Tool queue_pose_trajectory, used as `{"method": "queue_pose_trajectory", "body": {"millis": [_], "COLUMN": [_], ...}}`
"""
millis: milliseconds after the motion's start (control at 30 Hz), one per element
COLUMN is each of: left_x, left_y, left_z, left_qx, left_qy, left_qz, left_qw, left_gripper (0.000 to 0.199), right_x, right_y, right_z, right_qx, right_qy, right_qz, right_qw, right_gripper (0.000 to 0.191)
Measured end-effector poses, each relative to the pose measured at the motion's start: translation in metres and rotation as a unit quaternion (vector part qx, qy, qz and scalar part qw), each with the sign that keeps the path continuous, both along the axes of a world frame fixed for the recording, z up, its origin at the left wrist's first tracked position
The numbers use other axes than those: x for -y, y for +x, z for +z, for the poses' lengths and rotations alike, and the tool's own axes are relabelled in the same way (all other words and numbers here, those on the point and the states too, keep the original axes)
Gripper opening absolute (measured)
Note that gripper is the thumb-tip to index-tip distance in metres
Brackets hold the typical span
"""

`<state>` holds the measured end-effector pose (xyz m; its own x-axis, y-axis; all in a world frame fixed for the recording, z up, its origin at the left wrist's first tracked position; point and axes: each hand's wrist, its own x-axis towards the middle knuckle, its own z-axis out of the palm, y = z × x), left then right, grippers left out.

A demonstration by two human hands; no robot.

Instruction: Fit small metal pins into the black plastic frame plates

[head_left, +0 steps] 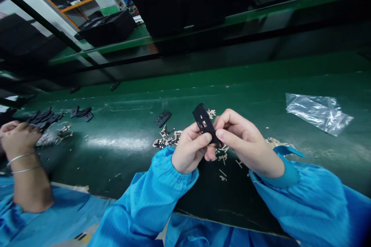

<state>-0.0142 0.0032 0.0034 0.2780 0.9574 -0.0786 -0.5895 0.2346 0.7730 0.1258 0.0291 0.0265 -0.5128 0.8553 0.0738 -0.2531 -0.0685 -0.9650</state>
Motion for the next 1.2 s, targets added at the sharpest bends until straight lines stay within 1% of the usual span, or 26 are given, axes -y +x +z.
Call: {"method": "queue_pose_trajectory", "body": {"millis": [233,400,533,700,800,900,1000,1100,1133,1200], "left_x": [0.005,0.009,0.011,0.011,0.011,0.012,0.013,0.013,0.011,0.008], "left_y": [0.007,0.012,0.015,0.017,0.019,0.021,0.021,0.019,0.018,0.015], "left_z": [-0.002,0.002,0.004,0.006,0.008,0.009,0.008,0.006,0.006,0.004], "left_qx": [0.021,0.044,0.05,0.073,0.094,0.106,0.11,0.104,0.092,0.044], "left_qy": [-0.026,-0.076,-0.115,-0.144,-0.162,-0.18,-0.194,-0.201,-0.194,-0.157], "left_qz": [0.038,0.061,0.068,0.075,0.079,0.077,0.072,0.066,0.069,0.09], "left_qw": [0.999,0.994,0.99,0.984,0.979,0.975,0.972,0.972,0.974,0.982], "left_gripper": [0.016,0.015,0.018,0.02,0.023,0.023,0.022,0.022,0.022,0.021], "right_x": [0.001,0.003,0.004,0.005,0.007,0.008,0.009,0.008,0.007,0.004], "right_y": [-0.004,-0.007,-0.009,-0.012,-0.013,-0.014,-0.015,-0.015,-0.015,-0.013], "right_z": [-0.008,-0.015,-0.018,-0.023,-0.027,-0.031,-0.037,-0.042,-0.043,-0.044], "right_qx": [-0.001,0.003,0.009,0.045,0.069,0.1,0.114,0.12,0.12,0.115], "right_qy": [0.021,0.054,0.055,0.076,0.11,0.162,0.195,0.217,0.22,0.21], "right_qz": [-0.022,-0.04,-0.038,-0.061,-0.081,-0.119,-0.148,-0.162,-0.159,-0.141], "right_qw": [1.0,0.998,0.998,0.994,0.988,0.974,0.963,0.955,0.955,0.961], "right_gripper": [0.012,0.016,0.018,0.018,0.016,0.016,0.013,0.011,0.011,0.012]}}
